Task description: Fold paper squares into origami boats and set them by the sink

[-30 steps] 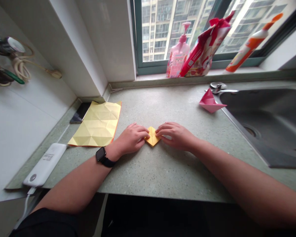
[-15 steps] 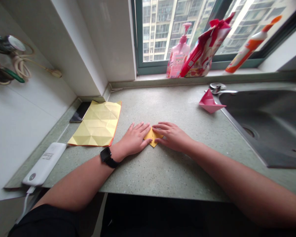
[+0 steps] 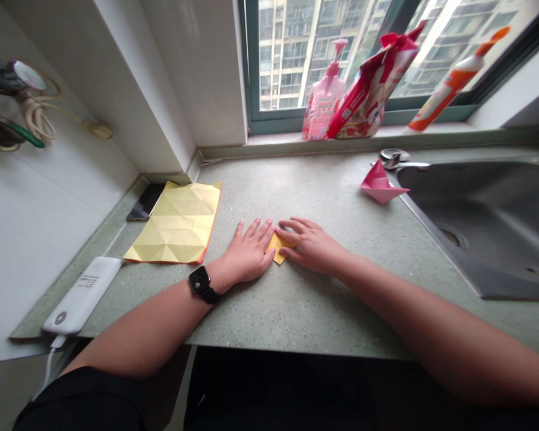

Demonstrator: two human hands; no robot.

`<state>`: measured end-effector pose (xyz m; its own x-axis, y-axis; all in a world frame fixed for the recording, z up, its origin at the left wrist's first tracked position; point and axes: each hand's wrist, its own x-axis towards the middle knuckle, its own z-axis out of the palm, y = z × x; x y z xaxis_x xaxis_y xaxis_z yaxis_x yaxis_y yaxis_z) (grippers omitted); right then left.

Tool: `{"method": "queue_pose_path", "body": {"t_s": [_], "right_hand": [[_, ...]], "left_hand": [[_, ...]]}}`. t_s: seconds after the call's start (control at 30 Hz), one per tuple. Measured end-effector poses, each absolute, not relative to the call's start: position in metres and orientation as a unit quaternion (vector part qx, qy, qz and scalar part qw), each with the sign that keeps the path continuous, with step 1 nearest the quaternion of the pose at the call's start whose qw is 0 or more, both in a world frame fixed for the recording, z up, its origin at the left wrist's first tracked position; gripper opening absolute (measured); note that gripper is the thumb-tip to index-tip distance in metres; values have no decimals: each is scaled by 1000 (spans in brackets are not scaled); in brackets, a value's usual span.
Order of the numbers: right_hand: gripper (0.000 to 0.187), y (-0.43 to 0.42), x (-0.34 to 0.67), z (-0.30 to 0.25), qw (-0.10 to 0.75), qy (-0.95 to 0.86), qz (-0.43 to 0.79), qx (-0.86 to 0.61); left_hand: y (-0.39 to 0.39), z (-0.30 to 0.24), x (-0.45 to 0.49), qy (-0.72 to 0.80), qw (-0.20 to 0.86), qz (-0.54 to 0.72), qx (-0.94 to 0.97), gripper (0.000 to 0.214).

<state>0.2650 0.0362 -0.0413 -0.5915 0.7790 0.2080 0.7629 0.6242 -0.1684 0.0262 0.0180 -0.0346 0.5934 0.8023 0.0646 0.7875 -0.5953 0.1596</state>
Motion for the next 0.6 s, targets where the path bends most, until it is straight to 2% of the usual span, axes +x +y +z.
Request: {"method": "queue_pose_path", "body": {"t_s": [0.23,0.6], "right_hand": [[55,36,264,-42,134,-889,30,-438],[66,33,265,-36,70,-891,20,-448]], "left_hand": [[17,-35,31,462,41,67,884,64],[9,-18,33,450,43,-38,891,71]]}}
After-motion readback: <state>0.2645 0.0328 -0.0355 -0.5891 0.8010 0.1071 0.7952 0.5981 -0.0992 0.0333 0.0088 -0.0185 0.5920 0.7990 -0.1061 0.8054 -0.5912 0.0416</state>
